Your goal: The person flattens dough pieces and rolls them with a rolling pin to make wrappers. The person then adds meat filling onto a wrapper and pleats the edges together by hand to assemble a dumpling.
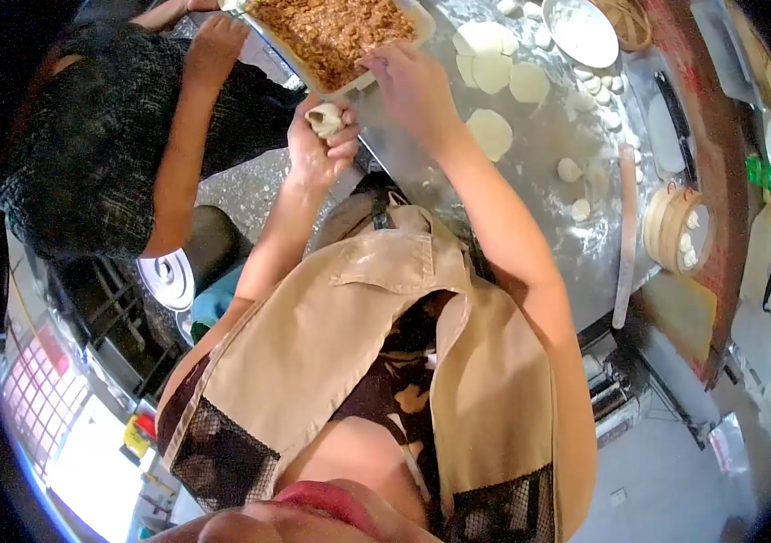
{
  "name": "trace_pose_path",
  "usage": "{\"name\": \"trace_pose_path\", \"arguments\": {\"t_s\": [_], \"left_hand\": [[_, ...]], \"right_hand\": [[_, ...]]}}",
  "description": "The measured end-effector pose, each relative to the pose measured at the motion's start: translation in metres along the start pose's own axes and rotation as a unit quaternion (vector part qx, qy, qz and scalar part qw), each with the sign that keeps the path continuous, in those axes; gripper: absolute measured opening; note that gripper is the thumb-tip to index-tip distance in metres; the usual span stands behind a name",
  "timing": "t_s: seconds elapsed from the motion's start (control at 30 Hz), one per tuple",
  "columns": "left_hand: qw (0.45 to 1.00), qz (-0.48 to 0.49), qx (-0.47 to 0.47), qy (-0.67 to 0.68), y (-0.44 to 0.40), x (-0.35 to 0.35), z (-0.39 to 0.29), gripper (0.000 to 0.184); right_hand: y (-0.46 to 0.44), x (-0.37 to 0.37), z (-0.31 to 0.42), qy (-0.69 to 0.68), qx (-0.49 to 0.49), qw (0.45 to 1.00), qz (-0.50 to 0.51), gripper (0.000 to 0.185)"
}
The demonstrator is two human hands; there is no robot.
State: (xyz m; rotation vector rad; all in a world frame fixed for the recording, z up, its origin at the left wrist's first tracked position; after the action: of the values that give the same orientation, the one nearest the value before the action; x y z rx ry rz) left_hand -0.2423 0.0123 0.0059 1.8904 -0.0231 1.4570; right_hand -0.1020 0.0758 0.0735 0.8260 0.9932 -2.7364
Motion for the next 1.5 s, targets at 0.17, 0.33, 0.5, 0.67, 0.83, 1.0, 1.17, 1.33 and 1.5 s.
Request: {"name": "trace_pose_path", "arguments": {"t_s": [0.17,0.33,0.5,0.67,0.83,1.0,1.17,1.33,1.5], "left_hand": [[0.999,0.03,0.017,-0.032,-0.015,0.019,0.006,0.041],[0.992,-0.04,0.083,-0.081,-0.028,0.037,0.018,0.037],[0.985,-0.037,0.095,-0.142,-0.036,0.043,0.029,0.038],[0.972,-0.049,0.134,-0.188,-0.035,0.048,0.033,0.039],[0.964,-0.042,0.148,-0.218,-0.033,0.046,0.031,0.038],[0.96,-0.034,0.158,-0.231,-0.033,0.041,0.026,0.038],[0.946,-0.033,0.19,-0.259,-0.028,0.038,0.02,0.04],[0.948,-0.019,0.206,-0.241,-0.024,0.042,0.017,0.044],[0.961,0.01,0.183,-0.207,-0.025,0.037,0.012,0.041]], "right_hand": [[0.034,-0.069,0.025,-0.057,0.143,0.966,-0.209,0.011],[0.064,-0.1,0.074,-0.116,0.085,0.96,-0.239,0.008],[0.07,-0.105,0.098,0.029,-0.032,0.989,-0.142,0.011],[0.07,-0.108,0.11,0.064,-0.115,0.985,-0.113,0.016],[0.065,-0.106,0.115,0.066,-0.145,0.983,-0.093,0.021],[0.06,-0.098,0.116,0.071,-0.158,0.983,-0.06,0.026],[0.055,-0.088,0.113,0.058,-0.13,0.986,-0.083,0.022],[0.065,-0.082,0.09,-0.084,0.128,0.969,-0.194,0.01],[0.073,-0.074,0.07,-0.228,0.246,0.907,-0.256,0.021]]}}
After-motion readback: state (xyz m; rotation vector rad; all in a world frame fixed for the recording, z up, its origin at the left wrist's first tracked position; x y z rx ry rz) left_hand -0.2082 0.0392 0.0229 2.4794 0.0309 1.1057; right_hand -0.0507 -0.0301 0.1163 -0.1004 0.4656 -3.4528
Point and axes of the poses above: each hand's wrist, its own y-axis away from the middle knuckle, its own x-axis out of the palm, z = x × y, the point moved 4 cm from there along -y, towards the middle knuckle, and after that the axes turned 7 degrees about -x, right-handed, at the moved point
